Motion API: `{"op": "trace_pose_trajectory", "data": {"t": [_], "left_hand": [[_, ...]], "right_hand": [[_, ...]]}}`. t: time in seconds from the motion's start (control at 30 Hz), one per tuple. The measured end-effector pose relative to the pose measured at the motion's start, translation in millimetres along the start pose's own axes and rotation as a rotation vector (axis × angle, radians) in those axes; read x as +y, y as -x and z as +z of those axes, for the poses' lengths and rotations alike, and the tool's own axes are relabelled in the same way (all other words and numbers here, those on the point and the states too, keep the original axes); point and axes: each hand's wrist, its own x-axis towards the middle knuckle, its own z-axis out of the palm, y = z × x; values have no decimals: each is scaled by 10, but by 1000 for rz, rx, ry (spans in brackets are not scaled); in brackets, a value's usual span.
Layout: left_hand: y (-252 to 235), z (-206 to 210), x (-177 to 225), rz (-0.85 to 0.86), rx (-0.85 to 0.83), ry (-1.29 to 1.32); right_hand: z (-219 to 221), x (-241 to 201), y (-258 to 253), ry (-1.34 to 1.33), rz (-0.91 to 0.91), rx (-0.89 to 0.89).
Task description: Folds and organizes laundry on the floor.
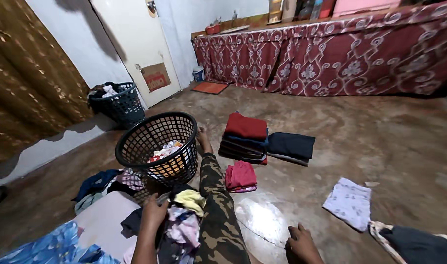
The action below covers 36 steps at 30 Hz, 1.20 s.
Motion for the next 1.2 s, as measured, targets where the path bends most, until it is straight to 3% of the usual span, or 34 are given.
{"op": "trace_pose_trajectory", "data": {"t": [0.1, 0.23, 0.33, 0.43, 0.5, 0.57, 0.7, 0.8, 0.9, 0.97, 1.03, 1.13, 1.2], "left_hand": [[33, 9, -9, 43, -87, -24], [220, 68, 45, 148, -333, -139], [393, 343, 40, 249, -592, -196], [475, 689, -49, 259, -642, -344], [455, 726, -59, 231, -626, -405], [420, 558, -31, 225, -563, -306], [540, -255, 198, 279, -256, 253], [897, -871, 458, 576, 34, 795], [1045, -1318, 440, 985, 101, 1038], [976, -1375, 400, 1110, 174, 1345], [959, -1368, 521, 1153, 99, 1649], [878, -1472, 716, 1264, 27, 1655], [777, -1555, 846, 1284, 292, 1426]], "right_hand": [[7, 18, -3, -6, 5, 0], [-17, 18, 10, -22, 1, -2], [-19, 24, 16, -32, 1, 4], [-4, 35, -3, -19, 4, -3], [-9, 23, 1, -16, 11, -9], [-37, 16, 27, -16, 18, -36], [-31, 38, 41, -36, -3, -50], [-29, 37, 34, -34, -16, -32], [-28, 37, 44, -9, 18, -52], [-39, 23, 61, -10, 23, -79], [-42, 30, 78, -5, 12, -105], [-52, 35, 130, -8, -4, -137], [-28, 40, 152, -23, -9, -127]]}}
